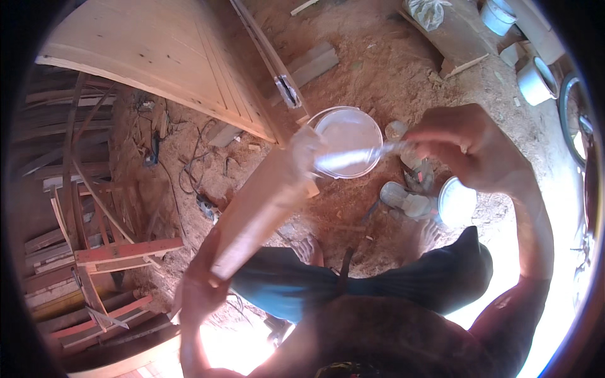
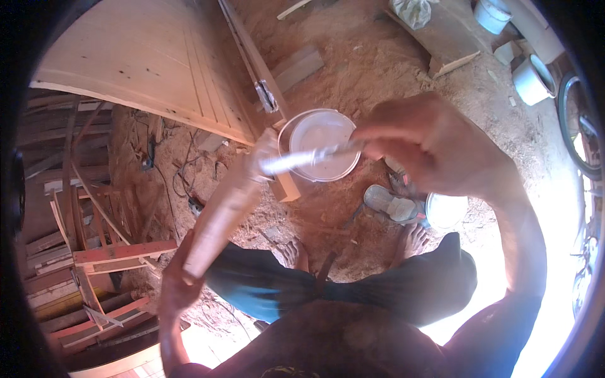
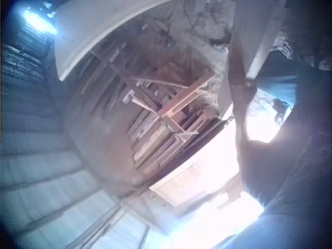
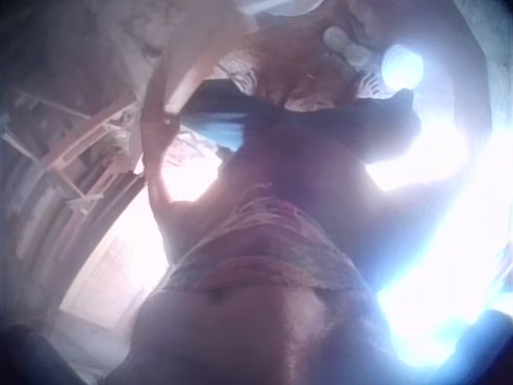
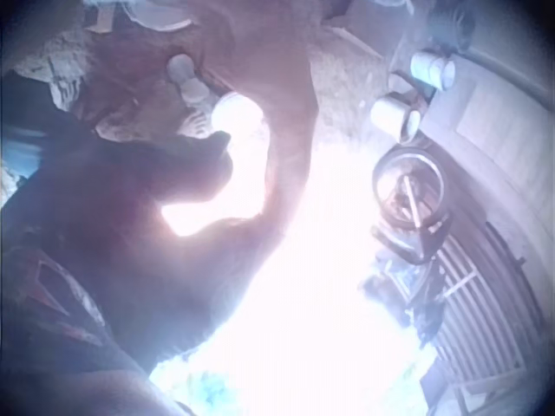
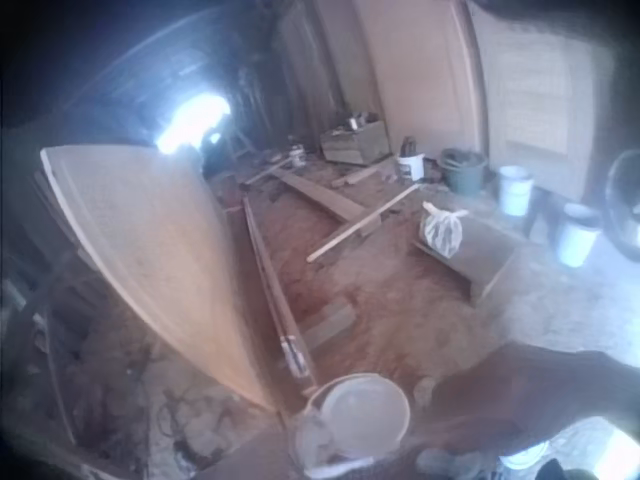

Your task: The person scoops white glue from a bucket using a putty knife and applies it to the edge of a wooden plank. They spread the glue along the plank's edge and then place the plank against a larger wooden structure.

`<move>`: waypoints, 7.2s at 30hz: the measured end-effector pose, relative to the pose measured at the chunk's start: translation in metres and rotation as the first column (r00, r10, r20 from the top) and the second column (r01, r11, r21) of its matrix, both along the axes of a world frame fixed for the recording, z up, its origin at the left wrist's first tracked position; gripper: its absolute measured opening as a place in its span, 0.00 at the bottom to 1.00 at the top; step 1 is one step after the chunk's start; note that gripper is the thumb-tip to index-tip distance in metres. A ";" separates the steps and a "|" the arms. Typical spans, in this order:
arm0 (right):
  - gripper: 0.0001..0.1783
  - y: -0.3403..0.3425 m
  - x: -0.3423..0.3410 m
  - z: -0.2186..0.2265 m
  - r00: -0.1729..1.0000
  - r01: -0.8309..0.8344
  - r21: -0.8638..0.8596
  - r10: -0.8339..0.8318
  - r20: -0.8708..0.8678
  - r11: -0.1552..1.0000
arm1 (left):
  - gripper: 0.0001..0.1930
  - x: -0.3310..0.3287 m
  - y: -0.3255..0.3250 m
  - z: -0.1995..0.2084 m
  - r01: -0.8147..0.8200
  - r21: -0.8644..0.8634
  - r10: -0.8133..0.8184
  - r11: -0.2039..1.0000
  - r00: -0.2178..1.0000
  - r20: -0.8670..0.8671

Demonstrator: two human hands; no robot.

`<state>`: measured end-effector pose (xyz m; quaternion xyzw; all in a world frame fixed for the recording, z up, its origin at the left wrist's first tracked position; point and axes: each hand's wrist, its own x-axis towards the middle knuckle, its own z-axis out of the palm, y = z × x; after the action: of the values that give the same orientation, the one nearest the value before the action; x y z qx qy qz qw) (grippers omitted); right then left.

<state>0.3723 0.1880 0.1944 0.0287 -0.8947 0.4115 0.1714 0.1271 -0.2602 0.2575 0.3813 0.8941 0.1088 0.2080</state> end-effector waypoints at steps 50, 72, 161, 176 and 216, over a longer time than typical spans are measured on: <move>0.13 -0.030 -0.134 -0.183 0.733 0.165 0.348 -0.351 0.583 0.923 | 0.44 -0.107 -0.007 -0.030 -0.349 0.052 0.296 0.936 0.857 0.423; 0.13 -0.006 -0.129 -0.203 0.737 0.303 -0.077 -0.183 0.650 0.950 | 0.45 -0.108 -0.012 -0.040 -0.392 0.049 0.338 0.919 0.844 0.416; 0.19 -0.094 -0.113 0.022 0.936 0.324 0.207 -0.281 -0.211 0.923 | 0.45 -0.076 -0.008 -0.037 -0.410 0.308 0.243 0.858 0.854 0.460; 0.19 -0.109 -0.117 0.017 0.968 0.169 0.044 -0.157 -0.194 0.985 | 0.49 -0.068 -0.005 -0.044 -0.327 0.367 0.217 0.871 0.926 0.308; 0.25 -0.045 -0.105 0.021 0.899 0.143 0.346 0.025 -0.438 0.927 | 0.44 -0.049 -0.020 -0.035 -0.302 0.377 0.206 0.875 0.939 0.275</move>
<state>0.2675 0.1429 0.2157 0.1238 -0.8955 0.2134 0.3704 0.0780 -0.2797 0.2227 0.2803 0.8633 0.3651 0.2069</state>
